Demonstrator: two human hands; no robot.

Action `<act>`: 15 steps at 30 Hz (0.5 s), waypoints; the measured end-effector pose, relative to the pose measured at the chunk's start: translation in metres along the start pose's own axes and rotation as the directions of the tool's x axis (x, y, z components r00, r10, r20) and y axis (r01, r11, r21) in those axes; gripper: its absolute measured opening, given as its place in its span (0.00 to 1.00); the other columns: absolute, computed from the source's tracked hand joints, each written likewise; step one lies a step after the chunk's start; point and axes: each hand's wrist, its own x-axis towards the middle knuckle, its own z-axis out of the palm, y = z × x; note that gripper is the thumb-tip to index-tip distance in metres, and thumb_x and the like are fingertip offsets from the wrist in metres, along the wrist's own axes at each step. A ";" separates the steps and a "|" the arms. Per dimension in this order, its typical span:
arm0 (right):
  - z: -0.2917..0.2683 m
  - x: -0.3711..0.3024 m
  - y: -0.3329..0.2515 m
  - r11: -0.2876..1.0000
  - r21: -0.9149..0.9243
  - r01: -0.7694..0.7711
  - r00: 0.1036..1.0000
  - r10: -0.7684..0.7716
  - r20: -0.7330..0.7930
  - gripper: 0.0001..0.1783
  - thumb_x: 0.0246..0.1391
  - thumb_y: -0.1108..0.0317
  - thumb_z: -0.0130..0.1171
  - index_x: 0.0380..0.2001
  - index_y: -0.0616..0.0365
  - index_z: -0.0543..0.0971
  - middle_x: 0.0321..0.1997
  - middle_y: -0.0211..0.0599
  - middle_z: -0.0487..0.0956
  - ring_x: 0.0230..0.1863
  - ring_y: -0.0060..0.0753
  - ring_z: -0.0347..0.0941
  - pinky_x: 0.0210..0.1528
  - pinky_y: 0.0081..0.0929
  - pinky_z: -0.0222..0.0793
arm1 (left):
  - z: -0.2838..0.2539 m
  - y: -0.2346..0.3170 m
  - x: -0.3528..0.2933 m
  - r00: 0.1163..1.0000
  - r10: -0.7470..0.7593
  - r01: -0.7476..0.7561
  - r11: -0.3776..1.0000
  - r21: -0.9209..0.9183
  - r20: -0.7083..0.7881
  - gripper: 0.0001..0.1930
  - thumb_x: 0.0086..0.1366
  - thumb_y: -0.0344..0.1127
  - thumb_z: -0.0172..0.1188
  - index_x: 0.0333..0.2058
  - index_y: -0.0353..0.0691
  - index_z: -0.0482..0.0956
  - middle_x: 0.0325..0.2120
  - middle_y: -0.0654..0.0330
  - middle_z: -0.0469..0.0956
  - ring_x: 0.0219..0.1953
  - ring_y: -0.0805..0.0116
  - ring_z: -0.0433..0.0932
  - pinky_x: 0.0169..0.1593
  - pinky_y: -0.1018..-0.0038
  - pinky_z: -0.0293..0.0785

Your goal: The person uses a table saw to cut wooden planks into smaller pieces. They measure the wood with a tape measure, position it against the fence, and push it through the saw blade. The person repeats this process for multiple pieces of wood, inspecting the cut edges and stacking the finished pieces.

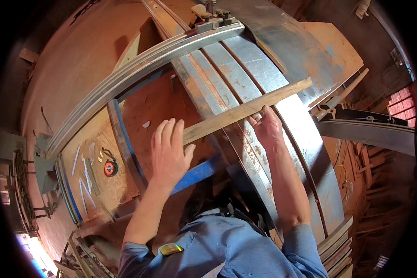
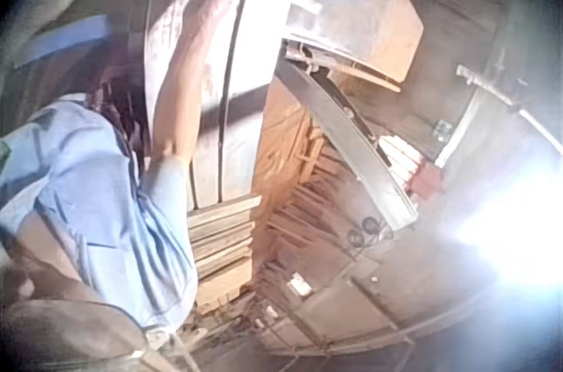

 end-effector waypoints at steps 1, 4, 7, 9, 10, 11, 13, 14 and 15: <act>0.002 0.001 0.003 1.000 -0.019 0.004 1.000 -0.005 -0.021 0.11 0.67 0.64 0.57 0.47 0.56 0.72 0.42 0.33 0.77 0.40 0.29 0.76 0.50 0.38 0.78 | 0.006 0.000 0.004 0.996 0.092 -0.090 0.992 0.092 -0.017 0.38 0.52 0.35 0.73 0.61 0.34 0.68 0.58 0.46 0.70 0.62 0.47 0.66 0.67 0.53 0.62; 0.013 0.006 0.020 1.000 -0.010 -0.005 1.000 0.005 -0.017 0.10 0.67 0.68 0.56 0.47 0.57 0.71 0.35 0.28 0.73 0.32 0.20 0.69 0.40 0.30 0.79 | 0.020 0.017 0.025 0.989 0.143 -0.146 0.987 0.069 0.049 0.36 0.53 0.35 0.72 0.60 0.33 0.69 0.55 0.46 0.72 0.61 0.48 0.68 0.66 0.52 0.61; 0.019 0.007 0.033 0.999 0.030 -0.013 1.000 0.012 0.024 0.14 0.66 0.69 0.57 0.51 0.59 0.69 0.38 0.28 0.73 0.32 0.21 0.70 0.39 0.27 0.78 | 0.049 0.013 0.042 0.994 0.076 -0.082 0.994 0.072 0.079 0.33 0.54 0.36 0.71 0.57 0.34 0.71 0.47 0.49 0.77 0.53 0.50 0.74 0.59 0.56 0.67; 0.039 0.000 0.035 1.000 0.003 -0.031 0.999 0.031 0.008 0.16 0.66 0.69 0.57 0.53 0.60 0.68 0.41 0.30 0.73 0.34 0.21 0.71 0.39 0.27 0.77 | 0.067 -0.001 0.045 0.996 0.029 -0.037 0.994 0.103 0.079 0.25 0.54 0.38 0.69 0.50 0.40 0.74 0.39 0.58 0.79 0.45 0.56 0.77 0.49 0.60 0.70; 0.026 0.004 0.040 0.999 0.001 -0.045 0.999 0.045 0.019 0.17 0.66 0.69 0.57 0.54 0.60 0.68 0.43 0.33 0.75 0.36 0.22 0.72 0.40 0.27 0.76 | 0.073 -0.006 0.046 0.997 0.059 -0.062 0.996 0.066 0.041 0.24 0.54 0.37 0.69 0.49 0.40 0.74 0.39 0.58 0.79 0.45 0.57 0.77 0.48 0.60 0.70; 0.012 0.006 0.051 0.998 0.004 -0.063 0.998 0.063 0.031 0.17 0.66 0.69 0.57 0.55 0.61 0.69 0.45 0.35 0.76 0.37 0.23 0.74 0.41 0.27 0.76 | 0.075 -0.011 0.046 0.996 0.088 -0.088 0.995 0.036 0.006 0.24 0.53 0.37 0.70 0.48 0.41 0.75 0.40 0.58 0.79 0.45 0.57 0.77 0.48 0.60 0.70; 0.000 -0.023 0.082 0.873 -0.483 -0.069 0.966 0.180 0.187 0.20 0.64 0.65 0.59 0.55 0.62 0.70 0.49 0.41 0.77 0.41 0.31 0.77 0.46 0.30 0.76 | 0.075 -0.021 0.047 0.994 0.107 -0.108 0.993 0.053 0.026 0.24 0.52 0.37 0.70 0.48 0.41 0.75 0.40 0.58 0.79 0.46 0.58 0.77 0.48 0.60 0.70; 0.015 -0.051 0.095 0.703 -0.708 0.061 0.962 0.147 0.229 0.24 0.62 0.62 0.62 0.55 0.63 0.70 0.50 0.45 0.77 0.43 0.36 0.77 0.48 0.33 0.75 | 0.074 -0.025 0.047 0.994 0.109 -0.111 0.991 0.068 0.032 0.25 0.52 0.37 0.70 0.48 0.41 0.75 0.41 0.59 0.79 0.46 0.58 0.77 0.48 0.60 0.70; 0.028 -0.075 0.103 0.470 -0.864 0.178 0.956 0.125 0.265 0.27 0.59 0.59 0.64 0.55 0.65 0.70 0.52 0.48 0.77 0.45 0.41 0.78 0.50 0.37 0.75 | 0.076 -0.023 0.055 0.992 0.126 -0.127 0.990 0.067 0.025 0.25 0.51 0.36 0.71 0.48 0.41 0.75 0.41 0.58 0.79 0.46 0.57 0.77 0.48 0.60 0.70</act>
